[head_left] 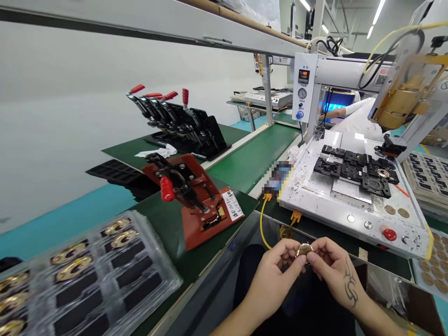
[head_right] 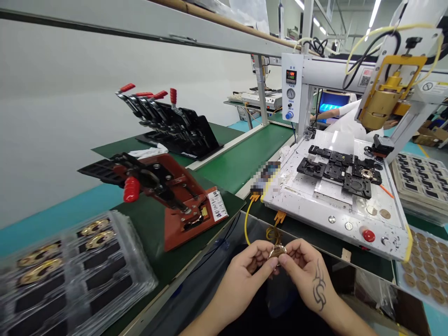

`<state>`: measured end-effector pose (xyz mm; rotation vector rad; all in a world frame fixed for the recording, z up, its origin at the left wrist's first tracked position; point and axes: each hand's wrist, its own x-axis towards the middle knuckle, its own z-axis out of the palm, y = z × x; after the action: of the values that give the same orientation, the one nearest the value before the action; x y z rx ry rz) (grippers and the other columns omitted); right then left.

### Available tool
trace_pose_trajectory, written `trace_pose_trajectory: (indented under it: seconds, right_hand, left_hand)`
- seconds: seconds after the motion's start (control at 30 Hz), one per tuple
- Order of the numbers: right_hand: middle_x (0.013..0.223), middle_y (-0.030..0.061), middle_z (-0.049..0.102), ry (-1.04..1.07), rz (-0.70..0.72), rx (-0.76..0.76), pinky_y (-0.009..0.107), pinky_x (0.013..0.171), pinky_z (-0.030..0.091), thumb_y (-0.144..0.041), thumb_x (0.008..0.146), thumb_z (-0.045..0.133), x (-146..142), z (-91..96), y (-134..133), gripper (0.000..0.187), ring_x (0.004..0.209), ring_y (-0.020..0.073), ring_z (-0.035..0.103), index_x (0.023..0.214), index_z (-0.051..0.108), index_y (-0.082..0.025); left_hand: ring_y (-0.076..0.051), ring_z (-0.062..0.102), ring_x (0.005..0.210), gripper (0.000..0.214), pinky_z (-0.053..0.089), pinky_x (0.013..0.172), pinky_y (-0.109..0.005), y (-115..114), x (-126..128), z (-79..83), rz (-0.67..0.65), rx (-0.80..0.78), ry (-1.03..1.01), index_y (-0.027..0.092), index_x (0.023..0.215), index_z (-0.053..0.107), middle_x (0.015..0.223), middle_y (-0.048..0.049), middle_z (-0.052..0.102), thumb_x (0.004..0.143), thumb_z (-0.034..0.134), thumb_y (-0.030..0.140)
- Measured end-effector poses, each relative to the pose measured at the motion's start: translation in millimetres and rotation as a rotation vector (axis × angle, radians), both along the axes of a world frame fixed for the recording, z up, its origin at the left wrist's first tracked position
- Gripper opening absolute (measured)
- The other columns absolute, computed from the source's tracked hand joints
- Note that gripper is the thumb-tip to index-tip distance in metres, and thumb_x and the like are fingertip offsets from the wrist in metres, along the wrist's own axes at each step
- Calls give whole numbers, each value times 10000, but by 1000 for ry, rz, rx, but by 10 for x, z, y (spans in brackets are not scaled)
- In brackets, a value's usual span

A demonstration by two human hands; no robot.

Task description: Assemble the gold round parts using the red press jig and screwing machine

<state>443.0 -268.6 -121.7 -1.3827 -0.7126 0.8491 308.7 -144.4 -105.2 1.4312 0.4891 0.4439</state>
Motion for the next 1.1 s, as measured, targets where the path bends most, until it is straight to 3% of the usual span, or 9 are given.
trace_pose_trajectory:
  seconds: [0.17,0.33,0.5,0.57,0.73,0.8,0.9,1.0,1.1]
  right_hand:
    - [1008,6,668,-393,123,77,272,744,561,-268,955,762,143,94,12,440,810,147,629,1368,626,-334]
    - [1214,85,676,-948,327,176,329,874,603,-134,968,661,245,221,104,505,1022,210,702,1439,596,-302]
    - [1195,124,756,-1202,253,381,323,893,651,-73,949,598,219,176,274,535,1048,242,764,1463,551,-213]
    - [1185,124,769,-1222,189,446,306,877,662,-86,947,615,220,165,345,534,1013,236,779,1464,555,-207]
    - [995,68,761,-982,83,401,290,675,653,-190,945,692,210,194,467,435,704,188,721,1372,649,-264]
    - [941,58,756,-871,75,371,321,654,648,-237,924,735,191,184,492,401,681,207,706,1319,686,-286]
    - [959,71,769,-729,94,325,338,643,639,-295,912,758,164,153,540,354,760,249,728,1265,726,-289]
    - [984,79,770,-620,96,273,347,677,629,-354,926,747,144,168,673,327,814,258,728,1240,741,-264]
    - [888,52,747,-629,188,255,340,669,606,-378,933,738,105,243,915,307,718,219,698,1205,747,-235]
  left_hand:
    - [-186,669,775,179,537,760,-316,41,-39,40,0,62,28,187,948,677,861,-35,705,959,698,365]
    - [-181,644,777,118,513,745,-296,48,-89,107,45,177,65,189,931,673,836,-22,689,963,659,302]
    - [-185,658,846,114,521,776,-283,186,-279,386,-49,406,118,211,1047,718,952,-30,738,943,697,250]
    - [-201,677,923,199,537,831,-299,387,-426,604,-40,566,100,232,1121,726,1066,-47,752,926,746,264]
    - [-236,648,882,263,524,857,-380,1216,-809,1118,418,1107,-84,224,879,710,900,-84,720,1039,575,384]
    - [-242,593,778,412,505,861,-416,1510,-884,1190,368,1256,3,243,697,644,728,-64,650,1033,552,465]
    - [-208,446,609,594,478,796,-409,1721,-876,1226,268,1296,95,263,509,439,543,-3,450,1005,544,573]
    - [-178,391,583,607,433,696,-349,1755,-789,1394,407,1256,4,254,542,359,563,28,377,1023,506,594]
    - [-167,483,645,508,436,687,-303,1887,-739,1735,595,1139,-105,241,673,448,658,20,476,1068,441,559]
